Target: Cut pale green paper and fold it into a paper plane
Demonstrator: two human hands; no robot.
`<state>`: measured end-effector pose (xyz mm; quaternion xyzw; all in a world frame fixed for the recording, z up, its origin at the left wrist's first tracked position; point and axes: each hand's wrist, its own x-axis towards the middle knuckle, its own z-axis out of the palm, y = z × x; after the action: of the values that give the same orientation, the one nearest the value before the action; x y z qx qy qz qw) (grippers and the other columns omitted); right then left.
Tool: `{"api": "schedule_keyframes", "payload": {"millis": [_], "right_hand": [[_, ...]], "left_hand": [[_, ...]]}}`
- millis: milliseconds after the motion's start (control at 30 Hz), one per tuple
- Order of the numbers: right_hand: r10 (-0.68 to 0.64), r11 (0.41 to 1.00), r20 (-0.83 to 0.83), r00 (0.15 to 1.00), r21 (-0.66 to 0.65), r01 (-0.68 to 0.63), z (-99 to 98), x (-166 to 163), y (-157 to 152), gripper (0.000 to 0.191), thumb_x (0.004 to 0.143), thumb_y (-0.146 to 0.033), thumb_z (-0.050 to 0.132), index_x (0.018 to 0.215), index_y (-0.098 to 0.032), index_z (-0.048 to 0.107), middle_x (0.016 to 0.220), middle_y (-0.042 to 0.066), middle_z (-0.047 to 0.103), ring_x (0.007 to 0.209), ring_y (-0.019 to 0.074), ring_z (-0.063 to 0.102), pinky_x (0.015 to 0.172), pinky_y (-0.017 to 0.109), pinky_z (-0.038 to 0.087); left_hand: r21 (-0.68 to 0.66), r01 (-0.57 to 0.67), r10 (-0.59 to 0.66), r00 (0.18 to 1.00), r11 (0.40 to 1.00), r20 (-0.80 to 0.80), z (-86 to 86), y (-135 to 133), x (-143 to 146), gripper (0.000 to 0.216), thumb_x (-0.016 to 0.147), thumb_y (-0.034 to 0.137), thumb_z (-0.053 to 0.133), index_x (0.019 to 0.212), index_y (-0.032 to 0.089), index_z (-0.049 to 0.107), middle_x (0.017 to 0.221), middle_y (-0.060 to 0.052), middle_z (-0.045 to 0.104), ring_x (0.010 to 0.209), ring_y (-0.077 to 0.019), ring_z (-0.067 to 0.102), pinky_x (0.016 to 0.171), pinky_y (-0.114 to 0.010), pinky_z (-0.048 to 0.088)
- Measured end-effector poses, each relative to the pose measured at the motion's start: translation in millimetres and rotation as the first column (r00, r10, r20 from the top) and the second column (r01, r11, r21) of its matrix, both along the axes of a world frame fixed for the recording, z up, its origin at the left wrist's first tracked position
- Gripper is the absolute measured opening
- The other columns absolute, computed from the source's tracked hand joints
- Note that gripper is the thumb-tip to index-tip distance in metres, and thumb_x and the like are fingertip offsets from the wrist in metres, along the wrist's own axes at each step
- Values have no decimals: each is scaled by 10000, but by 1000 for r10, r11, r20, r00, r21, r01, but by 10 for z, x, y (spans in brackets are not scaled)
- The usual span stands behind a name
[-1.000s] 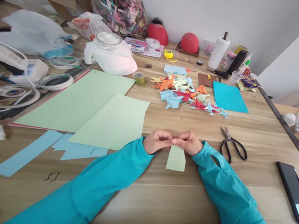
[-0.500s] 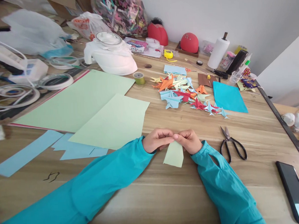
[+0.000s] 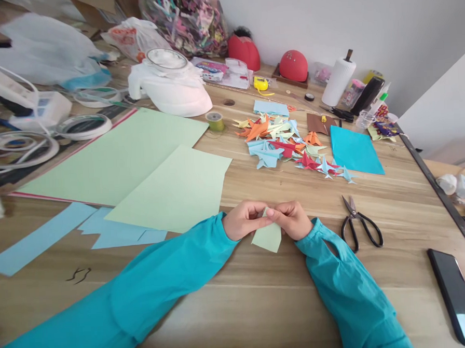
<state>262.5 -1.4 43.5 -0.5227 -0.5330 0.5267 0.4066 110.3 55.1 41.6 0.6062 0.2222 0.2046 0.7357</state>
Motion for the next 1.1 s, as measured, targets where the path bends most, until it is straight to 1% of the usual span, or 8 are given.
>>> {"api": "schedule_keyframes", "payload": {"millis": [100, 200, 367, 467, 533, 667, 967, 1100], "right_hand": [[-39, 999, -8, 999, 9, 39, -23, 9, 4, 576, 699, -653, 607, 433, -154, 494, 338, -38, 421, 331, 49, 342, 331, 197, 234], [-85, 996, -30, 996, 26, 86, -44, 15, 8, 573, 713, -640, 604, 428, -155, 494, 340, -34, 433, 328, 49, 343, 328, 196, 227], [-147, 988, -71, 986, 41, 151, -101, 36, 17, 553, 741, -588, 616, 419, -157, 489, 348, -28, 450, 328, 52, 361, 327, 197, 226], [-193, 978, -113, 975, 57, 200, -144, 49, 26, 537, 767, -557, 609, 423, -158, 504, 338, -34, 436, 321, 54, 357, 326, 202, 225], [-221, 971, -141, 965, 59, 231, -166, 53, 34, 527, 777, -545, 607, 431, -159, 516, 334, -37, 430, 316, 55, 356, 324, 204, 221], [-258, 962, -159, 953, 52, 269, -189, 47, 46, 531, 769, -548, 614, 418, -163, 515, 321, -40, 422, 308, 56, 354, 322, 205, 217], [-315, 946, -157, 936, 30, 324, -235, 72, 54, 485, 758, -543, 627, 457, -169, 563, 328, -37, 453, 304, 68, 366, 312, 211, 226], [-364, 927, -158, 918, 35, 373, -255, 75, 67, 501, 749, -550, 631, 436, -173, 529, 333, -37, 452, 319, 69, 374, 321, 210, 241]], "left_hand": [[-41, -10, 11, 1000, 999, 12, 14, -10, 5, 363, 632, 444, 723, 661, 112, 578, 544, 33, 539, 497, -72, 470, 452, -189, 338], [-51, 13, -12, 1000, 999, 20, 37, -12, -7, 351, 638, 433, 723, 658, 113, 580, 556, 20, 571, 510, -82, 501, 468, -191, 367], [-12, 12, -13, 999, 1000, -46, 20, 12, -24, 383, 658, 476, 684, 684, 103, 601, 492, 25, 542, 408, -61, 431, 377, -179, 299], [37, -21, 24, 997, 999, -73, -57, 37, -16, 410, 645, 511, 673, 616, 120, 553, 412, 50, 471, 343, -54, 393, 339, -175, 259], [54, -28, 32, 997, 998, -69, -111, 52, -10, 420, 636, 522, 674, 579, 138, 513, 385, 64, 435, 317, -55, 386, 325, -174, 254], [53, -36, 38, 998, 998, -46, -159, 71, -10, 392, 659, 503, 648, 588, 144, 507, 417, 58, 458, 318, -52, 394, 320, -172, 269], [62, -27, 31, 997, 998, -64, -115, 52, -10, 354, 706, 484, 603, 614, 150, 530, 383, 64, 433, 315, -56, 383, 331, -178, 256], [34, -96, 98, 993, 995, -65, -37, 19, -9, 344, 687, 469, 639, 773, 145, 566, 518, 43, 550, 372, -58, 434, 352, -175, 278]]}}
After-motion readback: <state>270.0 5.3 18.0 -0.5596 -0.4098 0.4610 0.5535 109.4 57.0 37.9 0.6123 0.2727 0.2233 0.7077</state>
